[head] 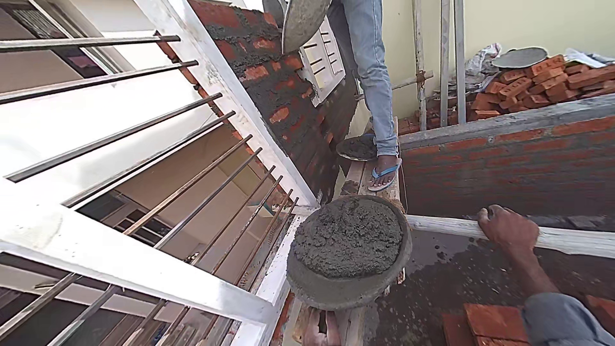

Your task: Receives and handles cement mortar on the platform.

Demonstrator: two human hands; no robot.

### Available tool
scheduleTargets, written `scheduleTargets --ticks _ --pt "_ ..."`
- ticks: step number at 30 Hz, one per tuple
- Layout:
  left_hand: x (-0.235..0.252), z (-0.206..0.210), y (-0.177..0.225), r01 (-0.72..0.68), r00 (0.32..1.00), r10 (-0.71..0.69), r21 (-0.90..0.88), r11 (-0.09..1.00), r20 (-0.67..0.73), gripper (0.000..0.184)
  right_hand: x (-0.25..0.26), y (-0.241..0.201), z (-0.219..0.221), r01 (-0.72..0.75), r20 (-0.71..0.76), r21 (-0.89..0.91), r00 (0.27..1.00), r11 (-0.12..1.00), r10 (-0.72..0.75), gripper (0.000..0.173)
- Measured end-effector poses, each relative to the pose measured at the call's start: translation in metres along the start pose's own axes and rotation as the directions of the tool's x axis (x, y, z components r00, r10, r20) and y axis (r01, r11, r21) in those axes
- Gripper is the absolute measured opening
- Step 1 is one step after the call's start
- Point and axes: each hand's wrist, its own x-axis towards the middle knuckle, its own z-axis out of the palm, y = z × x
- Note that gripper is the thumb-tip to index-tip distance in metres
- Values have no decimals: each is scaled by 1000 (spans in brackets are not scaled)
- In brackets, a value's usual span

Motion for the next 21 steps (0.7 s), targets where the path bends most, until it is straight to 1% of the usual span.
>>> scheduleTargets --ticks 4,5,7,9,11,13,21 --pt "1 0 0 -12 1000 12 2 1000 5 33 2 1 2 3 0 -18 1000 1000 -3 49" --pt "0 2 -5 -19 1000 19 7 1000 -2 33 2 1 1 3 4 -21 1000 1000 -3 49" --pt "-5 16 -27 -21 998 20 -7 1000 -62 28 3 2 1 -6 20 -40 1000 999 7 49" --pt "-7 21 -33 -7 997 5 -18 1000 -83 25 3 3 4 -11 8 -53 1000 999 12 49" --pt "-5 13 -18 -2 998 1 -15 1000 -57 26 3 3 4 -15 0 -59 1000 998 15 49" --pt "-1 4 -1 -28 999 28 4 1000 -34 28 4 2 3 -20 7 -63 1000 998 21 49" --pt "-2 7 -5 -42 998 42 4 999 -55 30 4 2 3 -20 8 -74 1000 997 21 48"
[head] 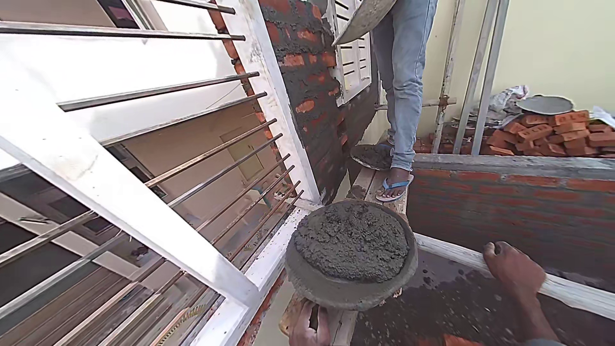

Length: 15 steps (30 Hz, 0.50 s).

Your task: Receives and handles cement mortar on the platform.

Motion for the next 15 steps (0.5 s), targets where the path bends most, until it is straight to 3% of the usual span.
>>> scheduleTargets --ticks 3,15 --pt "-3 9 -12 13 999 -14 -24 1000 -45 27 2 1 2 -3 6 -16 1000 1000 3 49" --pt "1 1 -3 -28 1000 28 -5 1000 -9 30 -2 -2 -1 13 -22 -11 1000 1000 -14 47"
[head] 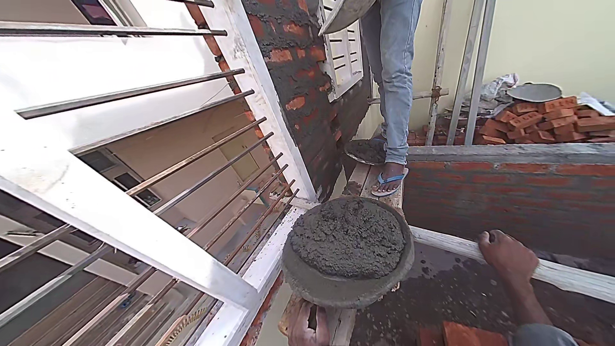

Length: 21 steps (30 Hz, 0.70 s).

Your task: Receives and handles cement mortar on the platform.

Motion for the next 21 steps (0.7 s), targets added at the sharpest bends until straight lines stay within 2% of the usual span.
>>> scheduleTargets --ticks 2,6,18,21 --pt "-2 4 -7 8 1000 -8 -27 1000 -25 29 -1 0 -3 -3 15 -1 1000 1000 3 48" --pt "3 -5 5 -9 1000 10 -19 1000 25 34 -2 -2 -5 -6 20 15 1000 1000 6 47" --pt "3 -5 9 15 999 -15 -1 1000 38 36 -1 -3 -4 -14 17 21 1000 1000 14 46" --pt "2 -5 8 20 999 -20 2 1000 37 36 0 1 -1 -26 -5 74 1000 997 26 49"
